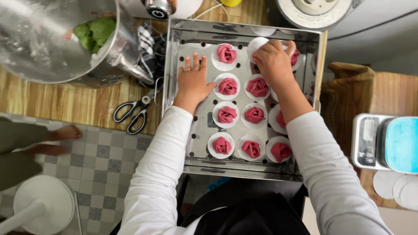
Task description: The person prepares dough by hand, cutting it with a tool and rolling it into the shape of a rose before placing it into a metal steamer tray alongside others.
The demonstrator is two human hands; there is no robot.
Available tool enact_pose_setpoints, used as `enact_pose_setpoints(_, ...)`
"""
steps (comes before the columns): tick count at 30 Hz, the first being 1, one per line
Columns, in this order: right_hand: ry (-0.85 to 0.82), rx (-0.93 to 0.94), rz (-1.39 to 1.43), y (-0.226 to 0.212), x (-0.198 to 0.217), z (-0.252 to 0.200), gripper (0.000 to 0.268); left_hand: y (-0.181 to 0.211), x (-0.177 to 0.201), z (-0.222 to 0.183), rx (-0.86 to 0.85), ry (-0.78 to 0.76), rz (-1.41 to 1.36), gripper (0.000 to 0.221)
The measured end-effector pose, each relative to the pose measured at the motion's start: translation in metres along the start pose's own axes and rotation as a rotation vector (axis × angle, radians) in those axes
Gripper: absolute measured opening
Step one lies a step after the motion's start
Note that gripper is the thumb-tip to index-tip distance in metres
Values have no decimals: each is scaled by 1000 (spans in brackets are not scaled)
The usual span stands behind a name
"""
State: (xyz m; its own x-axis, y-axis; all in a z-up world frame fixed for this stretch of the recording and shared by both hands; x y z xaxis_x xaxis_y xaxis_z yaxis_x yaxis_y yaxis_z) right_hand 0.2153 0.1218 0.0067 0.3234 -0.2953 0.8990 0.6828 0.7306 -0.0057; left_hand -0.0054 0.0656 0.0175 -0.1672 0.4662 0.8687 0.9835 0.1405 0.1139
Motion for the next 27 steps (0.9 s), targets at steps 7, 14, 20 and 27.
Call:
enact_pose_setpoints(7,-25,70,57,-14,24,9,10,-3,-3,-4,8,102,-21,75)
enact_pose_setpoints(14,-4,33,-39,5,-10,-8,10,-3,-5,2,22,-1,-4,80)
enact_pose_setpoints(20,-16,38,-83,7,-12,-11,12,-4,-18,11,11,47,-4,82)
enact_pose_setpoints(27,-17,26,-52,6,-9,-9,10,-3,-17,12,11,23,-9,81)
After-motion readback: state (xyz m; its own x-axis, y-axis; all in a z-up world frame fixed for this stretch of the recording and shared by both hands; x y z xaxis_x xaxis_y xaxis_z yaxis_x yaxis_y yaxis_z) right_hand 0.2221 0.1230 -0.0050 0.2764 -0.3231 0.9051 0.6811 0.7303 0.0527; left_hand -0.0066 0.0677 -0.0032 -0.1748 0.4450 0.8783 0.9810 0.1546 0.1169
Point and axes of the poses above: each hand's wrist, its own z-axis towards the middle knuckle, its own x-axis out of the back of the hand, y = z × x, the point moved 1 cm from there along z, towards the middle knuckle, and after that the axes turned 8 degrees about x, right-handed, at the moved point
